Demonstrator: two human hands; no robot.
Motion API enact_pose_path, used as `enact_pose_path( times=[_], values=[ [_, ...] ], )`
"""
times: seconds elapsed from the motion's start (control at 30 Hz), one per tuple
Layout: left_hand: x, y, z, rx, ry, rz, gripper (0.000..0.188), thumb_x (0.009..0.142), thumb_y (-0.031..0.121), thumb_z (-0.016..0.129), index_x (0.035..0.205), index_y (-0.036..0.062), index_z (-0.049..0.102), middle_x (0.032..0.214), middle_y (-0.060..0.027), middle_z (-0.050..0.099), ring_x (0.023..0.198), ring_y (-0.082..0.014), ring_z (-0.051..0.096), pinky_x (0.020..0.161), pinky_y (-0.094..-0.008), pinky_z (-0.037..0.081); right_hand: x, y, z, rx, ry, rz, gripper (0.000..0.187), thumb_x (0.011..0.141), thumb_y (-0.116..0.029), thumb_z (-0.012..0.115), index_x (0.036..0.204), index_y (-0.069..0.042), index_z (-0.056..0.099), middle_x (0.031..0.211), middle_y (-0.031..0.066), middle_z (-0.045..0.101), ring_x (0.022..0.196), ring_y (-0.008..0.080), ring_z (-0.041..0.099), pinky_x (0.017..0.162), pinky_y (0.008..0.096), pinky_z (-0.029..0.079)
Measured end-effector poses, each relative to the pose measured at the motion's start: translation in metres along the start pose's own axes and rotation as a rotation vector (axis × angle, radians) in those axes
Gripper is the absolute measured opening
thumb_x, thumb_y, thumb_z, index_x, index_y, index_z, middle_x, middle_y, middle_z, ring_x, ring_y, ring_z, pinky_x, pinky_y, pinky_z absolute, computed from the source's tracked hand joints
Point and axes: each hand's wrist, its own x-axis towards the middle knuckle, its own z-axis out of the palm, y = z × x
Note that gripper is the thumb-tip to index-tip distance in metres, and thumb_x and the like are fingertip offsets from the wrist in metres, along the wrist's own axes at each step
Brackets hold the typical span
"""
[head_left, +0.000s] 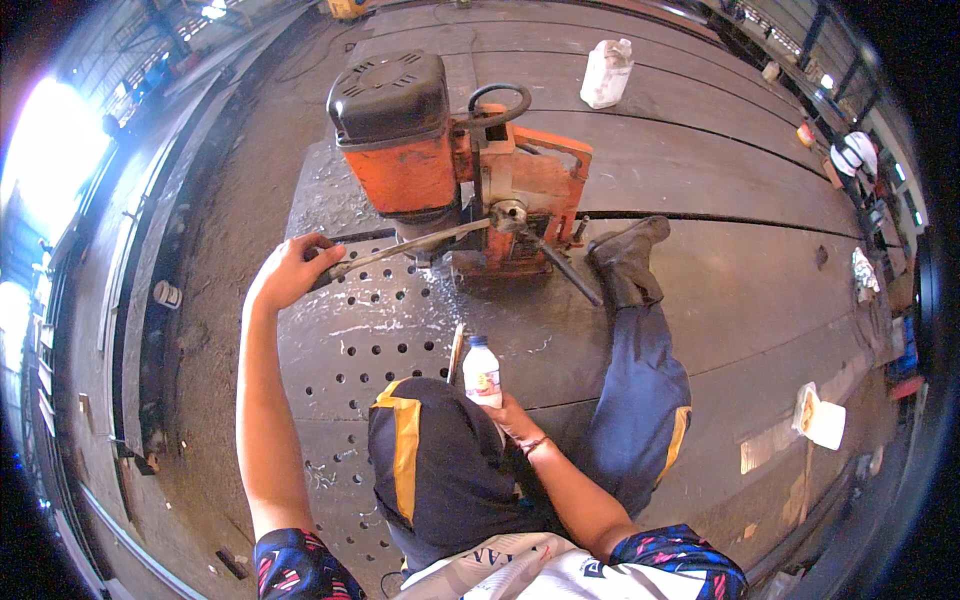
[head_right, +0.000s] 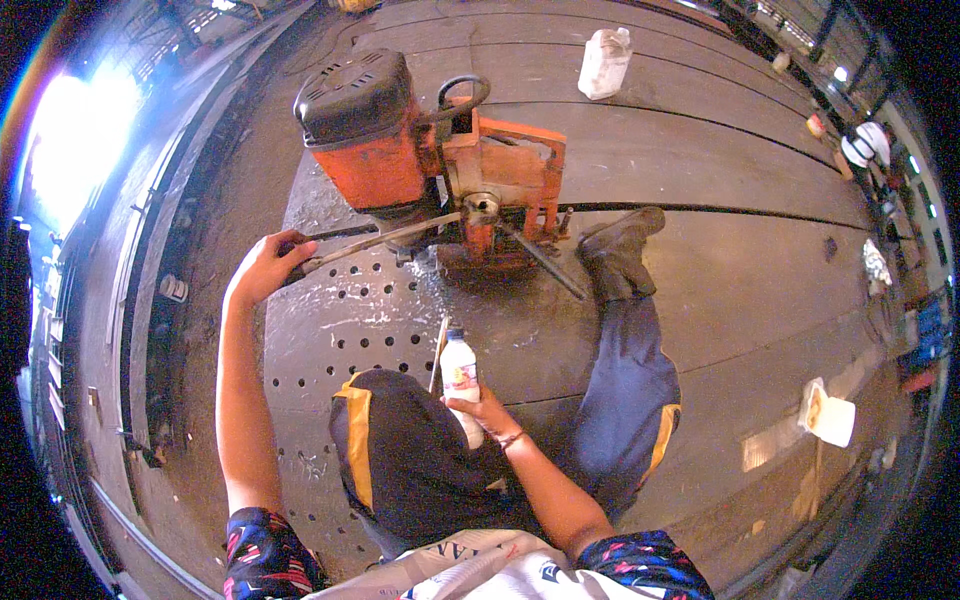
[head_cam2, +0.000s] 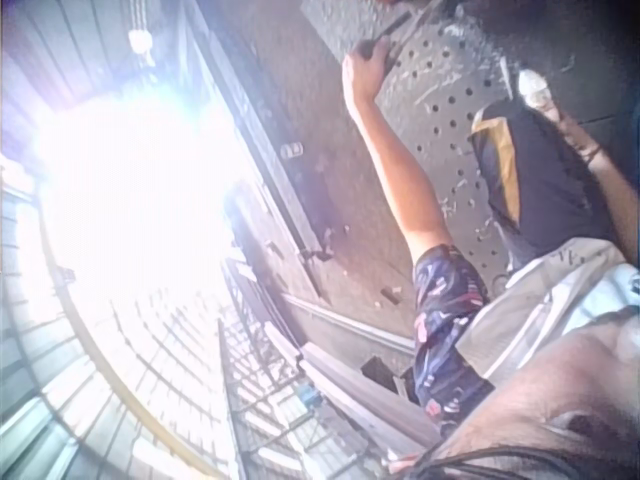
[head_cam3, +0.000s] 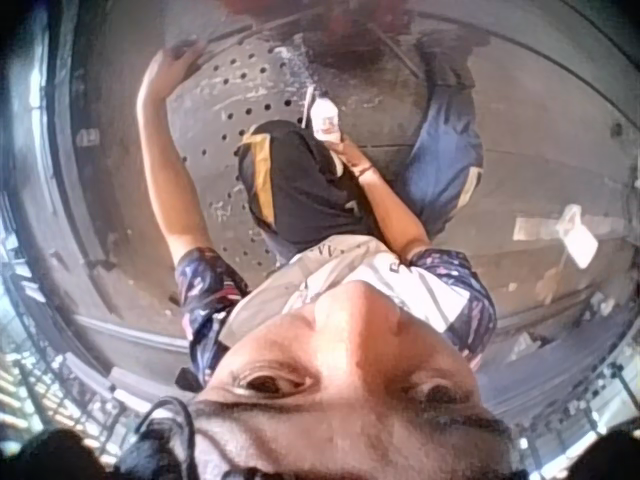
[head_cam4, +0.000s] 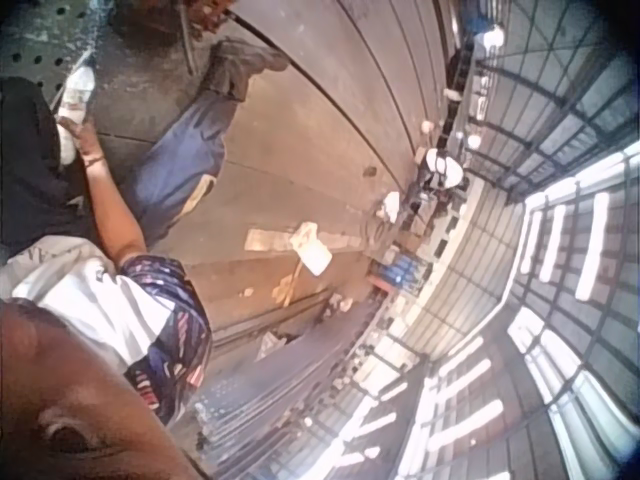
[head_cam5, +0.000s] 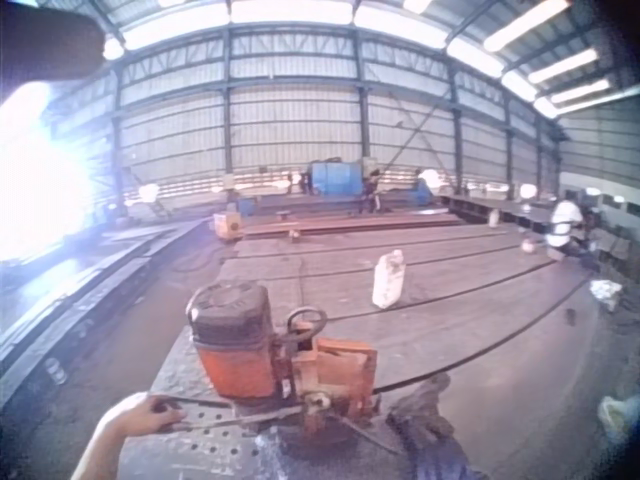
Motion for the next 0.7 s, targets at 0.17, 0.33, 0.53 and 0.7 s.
enact_pose_path(
  times=[0.17, 0.33, 0.53, 0.7],
  values=[
    [-0.001, 0.001, 0.002, 0.026, 0.007, 0.011, 0.049, 0.092, 0.045, 0.064, 0.103, -0.0027, 0.069, 0.085, -0.012, 0.07, 0.075, -0.0178, 0.062, 0.071, -0.0339, 0.049, -0.002, 0.002, -0.002, 0.067, 0.066, 0.058, 0.047, 0.082, -0.023, 0.082, 0.119, -0.003, 0.062, 0.107, 0.0077, 0.07, 0.097, 0.0191, 0.067, 0.09, 0.0323, 0.052],
    [-0.001, 0.007, -0.001, 0.001, -0.027, -0.026, 0.051, 0.092, 0.046, 0.064, 0.104, -0.003, 0.069, 0.085, -0.0121, 0.07, 0.075, -0.0181, 0.062, 0.071, -0.0342, 0.049, -0.003, 0.006, -0.005, 0.01, 0.085, 0.057, 0.043, 0.086, -0.021, 0.077, 0.121, -0.004, 0.061, 0.11, 0.0045, 0.067, 0.099, 0.0176, 0.064, 0.091, 0.0328, 0.05],
    [-0.002, 0.006, 0.0, 0.003, -0.016, -0.015, 0.051, 0.092, 0.046, 0.065, 0.103, -0.003, 0.069, 0.086, -0.0129, 0.07, 0.076, -0.0181, 0.062, 0.072, -0.0344, 0.049, -0.003, 0.011, -0.007, 0.112, 0.088, 0.112, 0.043, 0.082, -0.023, 0.081, 0.116, -0.005, 0.064, 0.104, 0.0044, 0.07, 0.092, 0.0168, 0.067, 0.083, 0.0319, 0.053],
    [0.0, 0.001, 0.001, -0.003, -0.019, -0.039, 0.057, 0.087, 0.055, 0.064, 0.107, 0.0012, 0.071, 0.092, -0.0175, 0.072, 0.082, -0.0254, 0.067, 0.077, -0.0373, 0.051, -0.003, 0.011, -0.005, 0.137, 0.13, 0.163, 0.043, 0.082, -0.024, 0.08, 0.118, -0.005, 0.064, 0.106, 0.0049, 0.07, 0.093, 0.017, 0.067, 0.082, 0.0317, 0.054]
  ],
)
